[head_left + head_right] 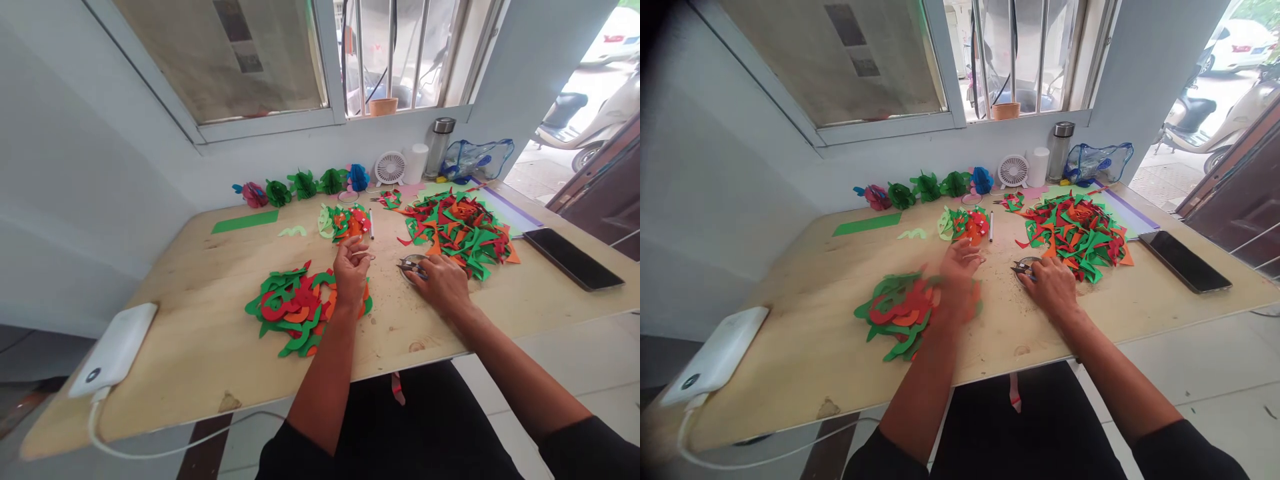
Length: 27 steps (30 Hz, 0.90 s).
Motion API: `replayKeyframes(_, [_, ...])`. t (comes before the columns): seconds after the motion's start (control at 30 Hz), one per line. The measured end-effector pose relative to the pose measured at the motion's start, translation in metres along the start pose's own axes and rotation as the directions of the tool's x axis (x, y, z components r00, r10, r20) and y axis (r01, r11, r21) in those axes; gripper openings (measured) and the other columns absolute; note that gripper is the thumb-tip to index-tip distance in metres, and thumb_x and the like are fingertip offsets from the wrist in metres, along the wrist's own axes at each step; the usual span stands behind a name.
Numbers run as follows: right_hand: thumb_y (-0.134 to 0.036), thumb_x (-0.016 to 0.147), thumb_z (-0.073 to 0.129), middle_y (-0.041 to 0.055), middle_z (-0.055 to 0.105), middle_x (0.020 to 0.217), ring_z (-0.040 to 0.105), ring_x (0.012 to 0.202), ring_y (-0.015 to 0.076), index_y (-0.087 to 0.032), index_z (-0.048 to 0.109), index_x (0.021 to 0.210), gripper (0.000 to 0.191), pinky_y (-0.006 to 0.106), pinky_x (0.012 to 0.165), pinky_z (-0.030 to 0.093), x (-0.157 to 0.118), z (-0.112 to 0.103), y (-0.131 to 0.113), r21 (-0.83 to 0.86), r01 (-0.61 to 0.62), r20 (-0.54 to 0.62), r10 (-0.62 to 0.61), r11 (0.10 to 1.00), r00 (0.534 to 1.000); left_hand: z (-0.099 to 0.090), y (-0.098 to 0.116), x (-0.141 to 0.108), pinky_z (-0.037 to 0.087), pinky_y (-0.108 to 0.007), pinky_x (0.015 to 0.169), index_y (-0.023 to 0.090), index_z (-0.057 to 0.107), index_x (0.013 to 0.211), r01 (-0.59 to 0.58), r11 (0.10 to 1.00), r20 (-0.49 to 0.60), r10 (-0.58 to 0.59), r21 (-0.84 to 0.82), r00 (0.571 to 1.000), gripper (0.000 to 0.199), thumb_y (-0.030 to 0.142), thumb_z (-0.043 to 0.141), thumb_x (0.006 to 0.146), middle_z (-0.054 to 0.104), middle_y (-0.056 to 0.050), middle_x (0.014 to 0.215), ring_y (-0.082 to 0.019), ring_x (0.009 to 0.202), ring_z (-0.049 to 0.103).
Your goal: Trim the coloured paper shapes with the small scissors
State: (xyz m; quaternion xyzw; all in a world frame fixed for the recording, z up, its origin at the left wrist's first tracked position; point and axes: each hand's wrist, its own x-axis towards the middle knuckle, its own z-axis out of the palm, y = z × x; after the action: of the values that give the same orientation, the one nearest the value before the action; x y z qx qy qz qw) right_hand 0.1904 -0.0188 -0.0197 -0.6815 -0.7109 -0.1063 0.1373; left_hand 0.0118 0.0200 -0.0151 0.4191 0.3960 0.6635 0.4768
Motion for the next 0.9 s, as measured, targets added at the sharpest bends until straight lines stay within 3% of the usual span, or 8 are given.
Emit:
replayKeyframes(0.27, [-0.050, 0.085, 0.051, 0.0094, 0.064, 0.085, 0.054, 0.088, 0.0242, -0.019, 0.069, 0.086, 0.036, 0.033, 0.072, 0.035, -0.007, 0.003, 0.002, 0.017, 0.043, -0.064, -0.042, 0.999, 0.997, 0.002, 0.005, -0.002, 0.051, -0.026, 0.070, 0.018, 0.057, 0.100, 0.059, 0.992, 0.035, -0.056, -0.107, 0.998, 0.042, 0.008, 0.065, 0.060, 0.063, -0.001, 0.083, -0.011, 0.070, 0.061])
replayKeyframes(0.43, [-0.047, 0.086, 0.050, 0.0079, 0.064, 0.082, 0.055, 0.082, 0.0221, -0.019, 0.069, 0.086, 0.033, 0.032, 0.073, 0.038, -0.006, -0.002, 0.001, 0.253, 0.022, -0.160, 0.019, 0.967, 0.987, 0.002, 0.005, -0.002, 0.051, -0.027, 0.072, 0.019, 0.056, 0.100, 0.104, 0.983, 0.101, -0.089, -0.153, 0.991, 0.044, 0.010, 0.069, 0.059, 0.064, 0.000, 0.084, -0.010, 0.070, 0.061])
replayKeyframes(0.5, [-0.044, 0.087, 0.048, 0.0061, 0.064, 0.078, 0.056, 0.075, 0.0189, -0.019, 0.068, 0.083, 0.032, 0.030, 0.069, 0.040, -0.003, -0.007, -0.004, 0.444, 0.033, -0.137, 0.032, 0.895, 0.990, 0.002, 0.004, -0.002, 0.051, -0.027, 0.073, 0.019, 0.056, 0.100, 0.108, 0.983, 0.143, -0.087, -0.149, 0.986, 0.044, 0.011, 0.070, 0.059, 0.065, 0.000, 0.084, -0.010, 0.070, 0.061])
replayKeyframes(0.63, [-0.042, 0.084, 0.050, 0.0041, 0.065, 0.071, 0.053, 0.061, 0.0147, -0.018, 0.067, 0.079, 0.031, 0.026, 0.058, 0.040, 0.007, -0.014, -0.021, 0.742, -0.019, -0.033, 0.065, 0.671, 0.997, 0.002, 0.003, -0.002, 0.050, -0.028, 0.074, 0.019, 0.056, 0.102, 0.098, 0.987, 0.158, -0.078, -0.125, 0.984, 0.045, 0.013, 0.071, 0.059, 0.065, -0.001, 0.083, -0.011, 0.070, 0.062])
replayKeyframes(0.73, [-0.044, 0.080, 0.053, 0.0032, 0.065, 0.068, 0.051, 0.056, 0.0135, -0.017, 0.067, 0.076, 0.030, 0.026, 0.054, 0.039, 0.012, -0.013, -0.032, 0.815, -0.076, 0.017, 0.107, 0.574, 0.994, 0.002, 0.000, -0.002, 0.049, -0.028, 0.076, 0.020, 0.056, 0.104, 0.083, 0.991, 0.161, -0.066, -0.102, 0.985, 0.046, 0.014, 0.070, 0.061, 0.065, -0.001, 0.085, -0.011, 0.073, 0.062])
replayKeyframes(0.9, [-0.044, 0.077, 0.056, 0.0023, 0.063, 0.067, 0.050, 0.057, 0.0132, -0.016, 0.067, 0.077, 0.029, 0.025, 0.055, 0.039, 0.016, -0.012, -0.043, 0.860, -0.113, 0.074, 0.096, 0.497, 0.993, 0.004, -0.004, -0.002, 0.049, -0.026, 0.072, 0.020, 0.057, 0.106, 0.044, 0.996, 0.155, -0.031, -0.081, 0.987, 0.047, 0.014, 0.069, 0.062, 0.064, -0.002, 0.086, -0.011, 0.071, 0.061])
